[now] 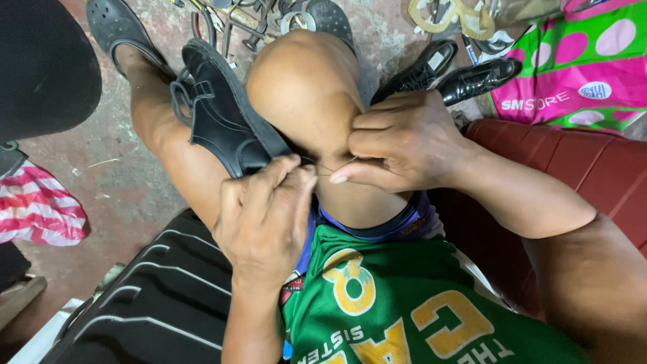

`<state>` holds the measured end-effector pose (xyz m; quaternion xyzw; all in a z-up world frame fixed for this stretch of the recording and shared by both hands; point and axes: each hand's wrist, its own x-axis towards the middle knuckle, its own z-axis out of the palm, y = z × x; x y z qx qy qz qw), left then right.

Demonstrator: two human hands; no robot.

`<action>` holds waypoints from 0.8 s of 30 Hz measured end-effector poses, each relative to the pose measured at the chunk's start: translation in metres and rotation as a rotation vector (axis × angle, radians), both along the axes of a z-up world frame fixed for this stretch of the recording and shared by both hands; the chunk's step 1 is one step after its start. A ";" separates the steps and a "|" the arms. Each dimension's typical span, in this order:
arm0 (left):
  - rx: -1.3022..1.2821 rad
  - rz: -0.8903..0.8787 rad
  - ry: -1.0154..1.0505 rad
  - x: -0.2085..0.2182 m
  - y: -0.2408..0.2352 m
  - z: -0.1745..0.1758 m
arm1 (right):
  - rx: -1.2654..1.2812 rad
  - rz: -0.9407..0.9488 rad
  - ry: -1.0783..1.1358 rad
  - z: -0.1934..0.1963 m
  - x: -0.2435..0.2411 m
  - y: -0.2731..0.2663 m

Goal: The person sits on the floor and sews the sole of a black shoe using a needle and thread. They repeatedly push the needle through the sole and pull the thread tight to secure the stitching.

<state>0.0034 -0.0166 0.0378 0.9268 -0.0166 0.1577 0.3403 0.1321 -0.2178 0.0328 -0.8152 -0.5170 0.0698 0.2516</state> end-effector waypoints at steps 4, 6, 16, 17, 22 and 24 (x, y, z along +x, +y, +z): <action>-0.242 0.033 0.003 -0.009 0.007 -0.015 | 0.205 0.225 0.125 -0.008 -0.001 0.017; -0.460 0.145 0.056 -0.021 0.009 -0.021 | 0.340 0.246 0.222 -0.012 -0.006 0.022; -1.258 0.311 -0.097 -0.032 0.020 -0.054 | 0.221 -0.120 0.131 -0.031 -0.039 0.025; -1.178 0.363 -0.109 -0.030 0.017 -0.057 | 0.228 -0.098 0.109 -0.031 -0.036 0.026; -0.907 0.453 -0.120 -0.037 0.008 -0.056 | 0.229 -0.040 0.120 -0.026 -0.036 0.032; -0.972 0.412 -0.146 -0.036 0.009 -0.057 | 0.271 -0.047 0.221 -0.024 -0.037 0.032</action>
